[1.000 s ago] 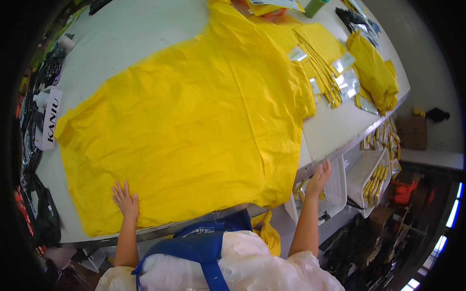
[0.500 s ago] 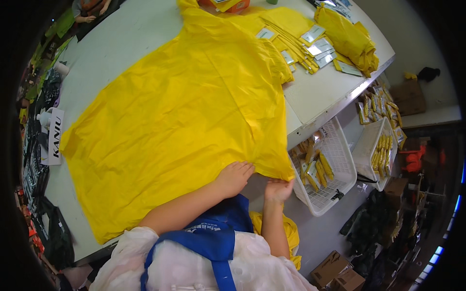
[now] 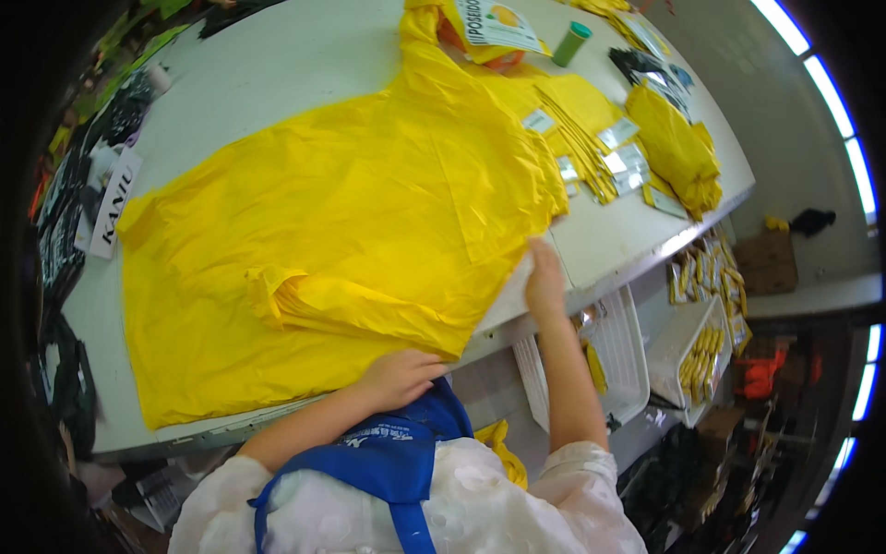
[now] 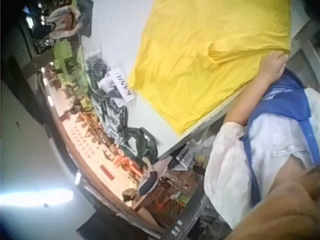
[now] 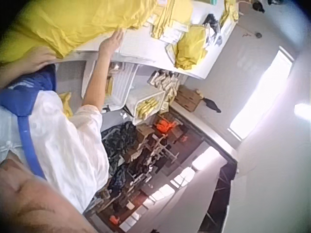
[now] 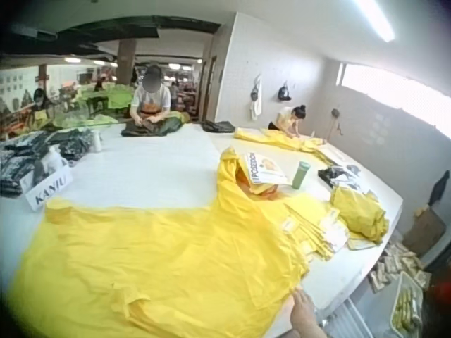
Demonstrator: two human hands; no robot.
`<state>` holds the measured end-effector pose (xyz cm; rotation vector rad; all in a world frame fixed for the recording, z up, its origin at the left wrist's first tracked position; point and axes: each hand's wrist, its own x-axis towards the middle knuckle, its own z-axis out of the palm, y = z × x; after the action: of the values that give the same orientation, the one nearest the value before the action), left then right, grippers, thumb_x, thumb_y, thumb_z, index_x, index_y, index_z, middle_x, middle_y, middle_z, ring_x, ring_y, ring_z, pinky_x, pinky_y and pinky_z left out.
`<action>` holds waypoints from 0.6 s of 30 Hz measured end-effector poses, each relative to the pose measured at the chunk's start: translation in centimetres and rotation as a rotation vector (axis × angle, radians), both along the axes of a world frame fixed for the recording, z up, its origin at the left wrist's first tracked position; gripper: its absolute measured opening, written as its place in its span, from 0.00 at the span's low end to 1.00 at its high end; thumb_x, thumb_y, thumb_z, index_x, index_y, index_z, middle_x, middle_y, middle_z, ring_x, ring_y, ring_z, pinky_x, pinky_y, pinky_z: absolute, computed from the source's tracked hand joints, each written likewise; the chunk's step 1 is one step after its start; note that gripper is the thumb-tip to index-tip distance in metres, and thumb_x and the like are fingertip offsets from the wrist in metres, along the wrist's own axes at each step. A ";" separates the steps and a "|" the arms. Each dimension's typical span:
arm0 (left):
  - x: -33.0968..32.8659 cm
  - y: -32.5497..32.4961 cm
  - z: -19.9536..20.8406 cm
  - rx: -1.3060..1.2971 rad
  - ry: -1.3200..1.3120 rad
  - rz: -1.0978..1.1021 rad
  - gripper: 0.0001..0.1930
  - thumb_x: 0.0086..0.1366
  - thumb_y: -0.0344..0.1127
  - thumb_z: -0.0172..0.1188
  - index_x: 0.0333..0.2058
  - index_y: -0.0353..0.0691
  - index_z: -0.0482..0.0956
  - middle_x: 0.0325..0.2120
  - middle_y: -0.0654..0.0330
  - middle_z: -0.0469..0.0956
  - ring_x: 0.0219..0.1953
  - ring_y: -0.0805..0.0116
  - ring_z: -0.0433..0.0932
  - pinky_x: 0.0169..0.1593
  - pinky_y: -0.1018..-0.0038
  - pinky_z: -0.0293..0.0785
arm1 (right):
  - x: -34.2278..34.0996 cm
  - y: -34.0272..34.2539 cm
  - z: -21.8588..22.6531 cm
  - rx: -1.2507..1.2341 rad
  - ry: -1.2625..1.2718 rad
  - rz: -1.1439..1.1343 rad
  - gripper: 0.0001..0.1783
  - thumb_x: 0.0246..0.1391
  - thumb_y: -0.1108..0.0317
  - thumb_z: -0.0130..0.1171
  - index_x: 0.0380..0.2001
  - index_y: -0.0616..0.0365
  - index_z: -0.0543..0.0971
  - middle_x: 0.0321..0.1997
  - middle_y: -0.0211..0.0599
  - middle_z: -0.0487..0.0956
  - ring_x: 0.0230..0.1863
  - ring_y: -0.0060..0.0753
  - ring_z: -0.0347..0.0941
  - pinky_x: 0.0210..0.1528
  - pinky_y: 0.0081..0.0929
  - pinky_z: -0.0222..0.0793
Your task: The person folds a stack of yellow raincoats on a white table. They unfold one raincoat, use scissors to trim loose threads, and then fold it neatly. The person repeats this process with additional raincoats.
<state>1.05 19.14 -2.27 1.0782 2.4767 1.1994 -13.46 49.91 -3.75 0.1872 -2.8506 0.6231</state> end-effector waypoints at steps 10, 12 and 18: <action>-1.2 -25.6 -2.3 0.412 -0.635 1.293 0.27 0.56 0.22 0.55 0.57 0.36 0.65 0.52 0.53 0.71 0.53 0.62 0.71 0.55 0.72 0.67 | -14.0 3.9 2.7 0.359 -0.180 0.511 0.06 0.54 0.65 0.54 0.31 0.52 0.78 0.45 0.32 0.79 0.58 0.40 0.65 0.61 0.42 0.56; 1.5 -25.9 -0.7 0.740 -0.388 1.345 0.24 0.57 0.18 0.52 0.53 0.37 0.66 0.47 0.61 0.74 0.49 0.69 0.74 0.51 0.76 0.69 | -15.0 4.3 0.9 0.438 -0.188 0.438 0.07 0.54 0.63 0.54 0.30 0.53 0.78 0.38 0.33 0.79 0.52 0.41 0.67 0.59 0.42 0.57; 11.0 -26.0 -1.7 0.845 -0.817 1.452 0.26 0.55 0.19 0.53 0.54 0.36 0.65 0.50 0.60 0.72 0.53 0.66 0.72 0.56 0.70 0.67 | -13.5 -1.0 -0.2 0.459 0.022 0.177 0.12 0.51 0.64 0.59 0.38 0.55 0.75 0.40 0.42 0.75 0.47 0.47 0.67 0.54 0.42 0.59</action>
<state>12.04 -6.88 -3.97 -1.3301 1.7474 2.3463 -26.94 48.86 -3.95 0.5186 -2.9304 -0.0182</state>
